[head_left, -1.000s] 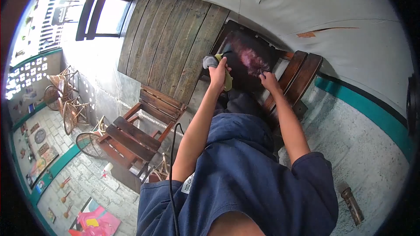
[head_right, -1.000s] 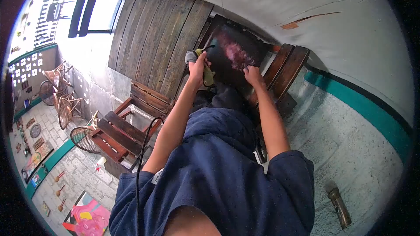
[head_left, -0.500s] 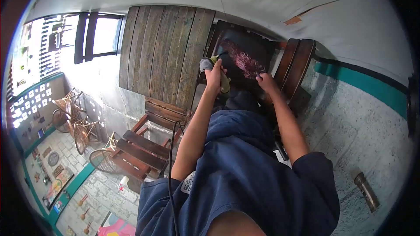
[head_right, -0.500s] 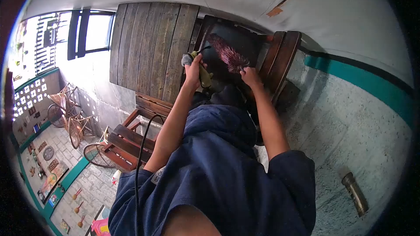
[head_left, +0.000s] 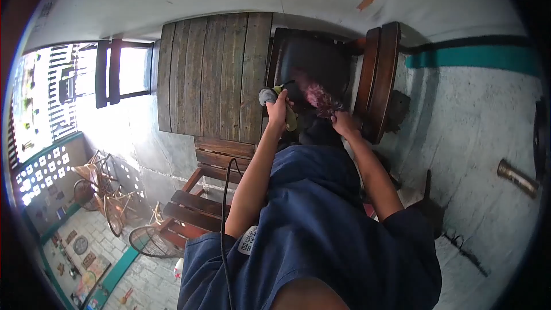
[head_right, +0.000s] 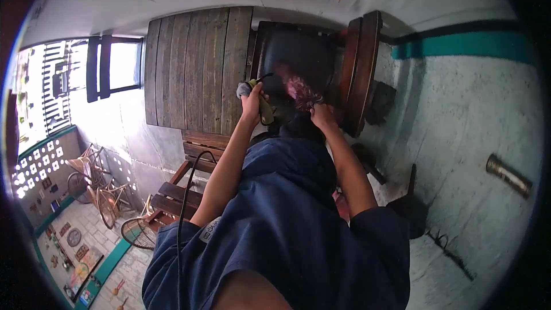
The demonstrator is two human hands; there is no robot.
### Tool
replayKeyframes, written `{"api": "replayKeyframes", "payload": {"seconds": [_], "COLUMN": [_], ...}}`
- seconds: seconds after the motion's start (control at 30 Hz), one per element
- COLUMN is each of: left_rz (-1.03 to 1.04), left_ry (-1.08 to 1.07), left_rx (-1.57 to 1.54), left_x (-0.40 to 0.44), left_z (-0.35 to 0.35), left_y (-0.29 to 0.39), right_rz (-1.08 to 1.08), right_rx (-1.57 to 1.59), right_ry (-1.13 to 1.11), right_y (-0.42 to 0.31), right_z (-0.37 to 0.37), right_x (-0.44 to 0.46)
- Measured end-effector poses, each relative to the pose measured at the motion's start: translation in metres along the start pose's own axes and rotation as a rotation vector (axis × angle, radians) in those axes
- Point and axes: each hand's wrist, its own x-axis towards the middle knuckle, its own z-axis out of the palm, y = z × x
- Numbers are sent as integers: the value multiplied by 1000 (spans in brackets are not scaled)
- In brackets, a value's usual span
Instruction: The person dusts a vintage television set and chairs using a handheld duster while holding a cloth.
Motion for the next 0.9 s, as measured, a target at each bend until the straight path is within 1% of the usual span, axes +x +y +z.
{"api": "replayKeyframes", "payload": {"seconds": [0.1,0.17,0.2,0.27,0.3,0.37,0.47,0.6,0.67,0.7,0.77,0.9], "left_rz": [-1,-3,-5,-4,-4,9,10,8,12,18,11,-14], "left_ry": [4,2,4,-5,-16,-31,-51,-63,-57,-46,-42,-35], "left_rx": [13,9,9,15,18,11,14,11,10,11,14,9], "left_x": [-16,-27,-31,-38,-39,-41,-49,-51,-50,-49,-45,-38], "left_z": [-17,-28,-35,-48,-53,-62,-69,-71,-69,-68,-67,-52], "left_y": [-7,-14,-17,-27,-33,-43,-42,-43,-43,-41,-40,-35], "right_rz": [-35,-46,-48,52,58,65,47,-8,131,127,23,52], "right_rx": [52,68,69,248,247,158,178,163,147,147,180,166], "right_ry": [30,305,306,73,80,164,142,124,123,122,107,113], "right_y": [2,-1,-6,-12,-8,-4,-2,-5,-11,-12,-12,-10], "right_z": [30,65,65,59,67,83,102,93,100,97,90,71], "right_x": [-24,-37,-47,-72,-79,-91,-99,-111,-107,-104,-100,-86]}}
